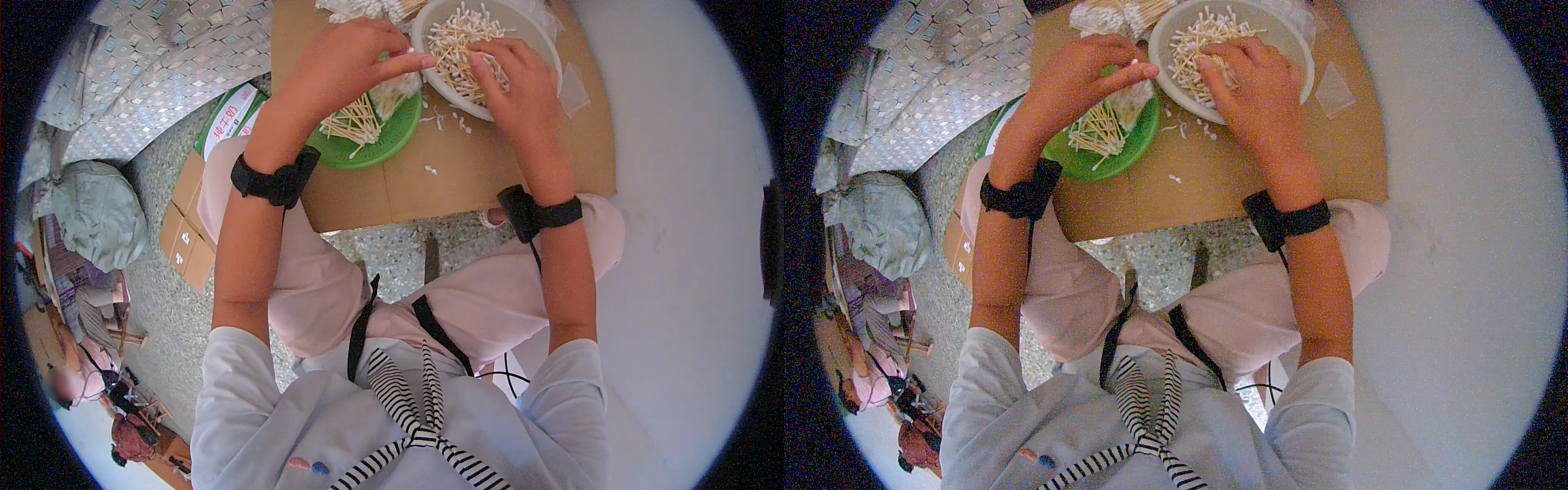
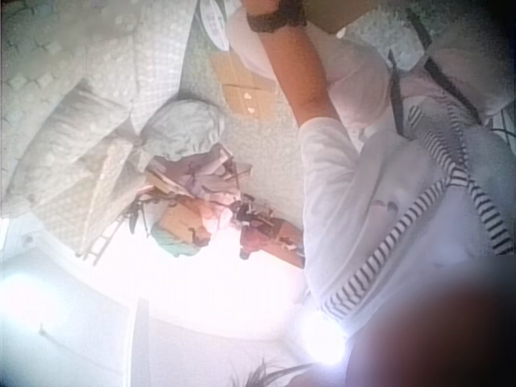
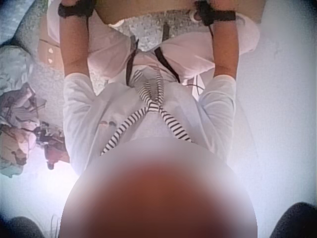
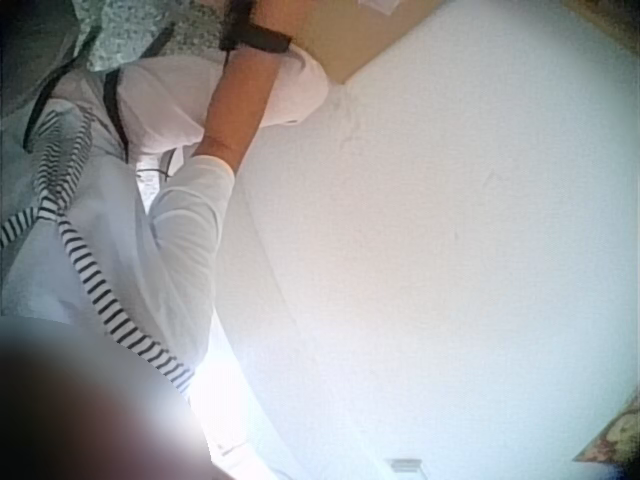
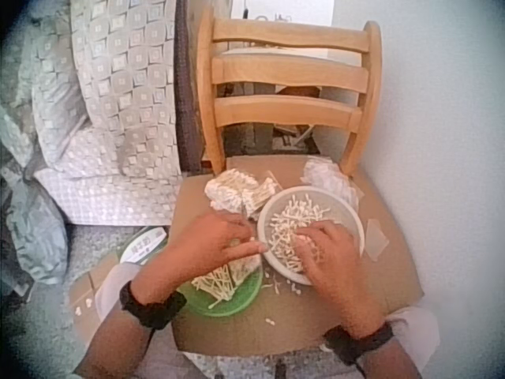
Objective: The recorder is sorting cotton swabs and placing them into bundles or bags.
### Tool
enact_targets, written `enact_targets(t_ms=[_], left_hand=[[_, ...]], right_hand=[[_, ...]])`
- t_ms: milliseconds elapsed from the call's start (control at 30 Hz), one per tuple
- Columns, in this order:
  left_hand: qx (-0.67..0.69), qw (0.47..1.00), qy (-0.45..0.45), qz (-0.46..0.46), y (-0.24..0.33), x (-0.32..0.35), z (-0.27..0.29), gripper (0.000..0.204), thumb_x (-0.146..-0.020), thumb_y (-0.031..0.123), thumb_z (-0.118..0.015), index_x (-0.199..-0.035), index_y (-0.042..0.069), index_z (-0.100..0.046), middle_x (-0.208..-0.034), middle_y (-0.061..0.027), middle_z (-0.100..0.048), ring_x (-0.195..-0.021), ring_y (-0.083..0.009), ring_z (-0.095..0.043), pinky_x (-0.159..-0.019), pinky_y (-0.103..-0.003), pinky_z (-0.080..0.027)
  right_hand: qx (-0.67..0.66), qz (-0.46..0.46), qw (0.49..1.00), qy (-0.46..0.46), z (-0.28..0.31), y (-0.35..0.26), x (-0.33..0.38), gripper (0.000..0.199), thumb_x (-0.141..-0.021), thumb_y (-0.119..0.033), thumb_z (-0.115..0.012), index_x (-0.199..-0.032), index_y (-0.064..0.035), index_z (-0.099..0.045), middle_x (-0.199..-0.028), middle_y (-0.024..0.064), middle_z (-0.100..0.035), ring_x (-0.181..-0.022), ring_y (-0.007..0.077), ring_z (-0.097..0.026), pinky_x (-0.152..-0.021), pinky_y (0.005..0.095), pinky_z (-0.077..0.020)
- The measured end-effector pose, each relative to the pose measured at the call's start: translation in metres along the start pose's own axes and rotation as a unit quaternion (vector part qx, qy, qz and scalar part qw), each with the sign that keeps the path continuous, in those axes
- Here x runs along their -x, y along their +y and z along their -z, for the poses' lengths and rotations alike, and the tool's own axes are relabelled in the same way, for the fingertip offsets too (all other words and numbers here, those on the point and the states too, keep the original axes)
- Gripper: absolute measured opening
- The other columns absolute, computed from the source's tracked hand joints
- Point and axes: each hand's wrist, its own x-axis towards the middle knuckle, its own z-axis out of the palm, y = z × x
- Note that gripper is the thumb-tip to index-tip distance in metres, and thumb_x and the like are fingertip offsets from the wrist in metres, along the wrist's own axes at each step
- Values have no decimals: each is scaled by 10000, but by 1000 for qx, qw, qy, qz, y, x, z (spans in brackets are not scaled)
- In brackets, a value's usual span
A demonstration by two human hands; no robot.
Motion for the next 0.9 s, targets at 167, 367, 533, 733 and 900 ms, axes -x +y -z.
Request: enact_targets(t_ms=[167, 367, 533, 733, 900], left_hand=[[30, 999, 38, 15, -2, -2, 3, 306, -866, 298, -659, -846, -7, -649, -792, -120, -612, -737, -265, -599, -696, -344, -467], [130, 988, 76, 44, 1, -9, 9, 226, -905, 204, -623, -822, 0, -673, -801, -79, -633, -780, -190, -613, -713, -287, -468], [342, 924, 118, 127, 33, -12, 16, 254, -948, 205, -582, -859, -13, -678, -907, -45, -626, -911, -161, -592, -816, -317, -462], [221, 961, 168, 9, 9, -10, 2, 230, -950, 165, -555, -898, -15, -689, -975, -70, -662, -945, -173, -609, -839, -266, -460], [317, 939, 119, 53, 7, -7, -3, 245, -956, 191, -543, -1030, -22, -641, -1071, -72, -624, -1020, -164, -576, -902, -261, -428]], right_hand=[[-33, 115, 993, 16, -11, -23, 3, 474, -781, -457, -684, -1116, -123, -655, -1091, 92, -621, -1041, 293, -568, -914, 456, -396], [3, 94, 996, -1, -17, -44, 10, 882, -678, -596, -708, -1292, 1, -497, -1289, 159, -530, -1214, 322, -475, -1078, 491, -271], [-9, 56, 998, -15, -15, -35, 15, 858, -693, -546, -733, -1306, 6, -497, -1297, 182, -540, -1263, 322, -460, -1125, 519, -191], [-350, -160, 923, 25, -4, -52, 10, 542, -813, -275, -730, -1240, 13, -561, -1166, 182, -633, -1097, 265, -608, -996, 391, -424], [-412, -160, 897, 27, -3, -47, 12, 460, -886, -201, -653, -1264, 33, -535, -1199, 145, -622, -1085, 206, -597, -935, 330, -464]])
